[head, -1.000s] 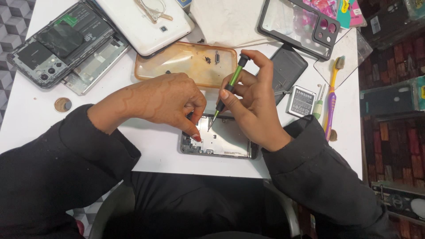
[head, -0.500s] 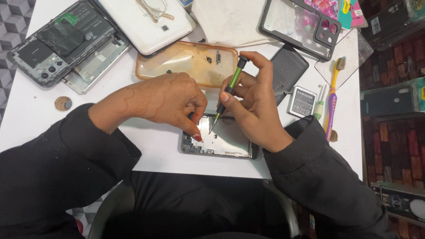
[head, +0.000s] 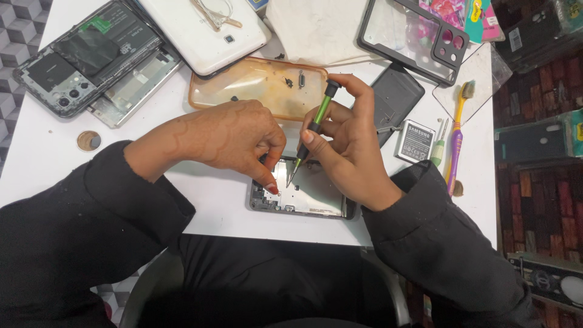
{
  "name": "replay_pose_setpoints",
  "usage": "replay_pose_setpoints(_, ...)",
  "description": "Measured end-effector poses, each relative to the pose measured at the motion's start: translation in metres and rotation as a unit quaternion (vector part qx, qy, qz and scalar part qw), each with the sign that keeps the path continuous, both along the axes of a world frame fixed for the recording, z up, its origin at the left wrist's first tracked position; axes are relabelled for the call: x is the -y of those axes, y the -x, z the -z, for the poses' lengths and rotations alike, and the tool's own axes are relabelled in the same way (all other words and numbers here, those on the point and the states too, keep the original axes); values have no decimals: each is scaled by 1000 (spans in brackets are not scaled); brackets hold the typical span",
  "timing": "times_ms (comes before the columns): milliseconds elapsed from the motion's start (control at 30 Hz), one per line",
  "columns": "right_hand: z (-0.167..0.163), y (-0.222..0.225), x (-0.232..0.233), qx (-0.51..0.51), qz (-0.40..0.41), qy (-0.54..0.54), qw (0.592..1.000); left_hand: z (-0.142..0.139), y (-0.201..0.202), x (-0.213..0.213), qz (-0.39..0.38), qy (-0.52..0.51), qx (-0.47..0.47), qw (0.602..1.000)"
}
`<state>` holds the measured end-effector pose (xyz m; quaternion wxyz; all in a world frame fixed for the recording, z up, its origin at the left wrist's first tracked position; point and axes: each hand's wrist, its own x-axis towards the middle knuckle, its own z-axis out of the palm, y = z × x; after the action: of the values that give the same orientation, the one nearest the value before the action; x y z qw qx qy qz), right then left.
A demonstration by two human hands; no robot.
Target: The person uses a screwdriver to remove screws from a disassembled smartphone chassis on a workbench. They place the screws on a nearby tray and continue unscrewing multiple fasteners from the device frame.
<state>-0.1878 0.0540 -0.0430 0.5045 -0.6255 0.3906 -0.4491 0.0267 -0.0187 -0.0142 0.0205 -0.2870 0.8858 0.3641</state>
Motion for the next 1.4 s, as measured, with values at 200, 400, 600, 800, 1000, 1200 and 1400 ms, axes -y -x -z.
replay_pose_setpoints(200,0,0,-1,0,-2,0,1000,0,1,0,-1,0,16,1000)
replay_pose_setpoints(400,-1,3,-3,2,-5,9,1000,1,3,1,6,-2,0,1000)
replay_pose_setpoints(600,-2,4,-2,5,3,13,1000,2,3,2,7,-3,-2,1000)
replay_pose_setpoints(800,-1,4,-2,-4,-1,13,1000,5,5,-1,13,23,-13,1000)
replay_pose_setpoints(1000,-2,6,-4,-3,-1,11,1000,7,9,-3,7,17,-13,1000)
replay_pose_setpoints(1200,-1,9,-6,-5,-3,10,1000,7,11,-5,-3,12,-3,1000)
replay_pose_setpoints(1400,0,9,-6,-3,-8,14,1000,7,14,-5,-5,20,11,1000)
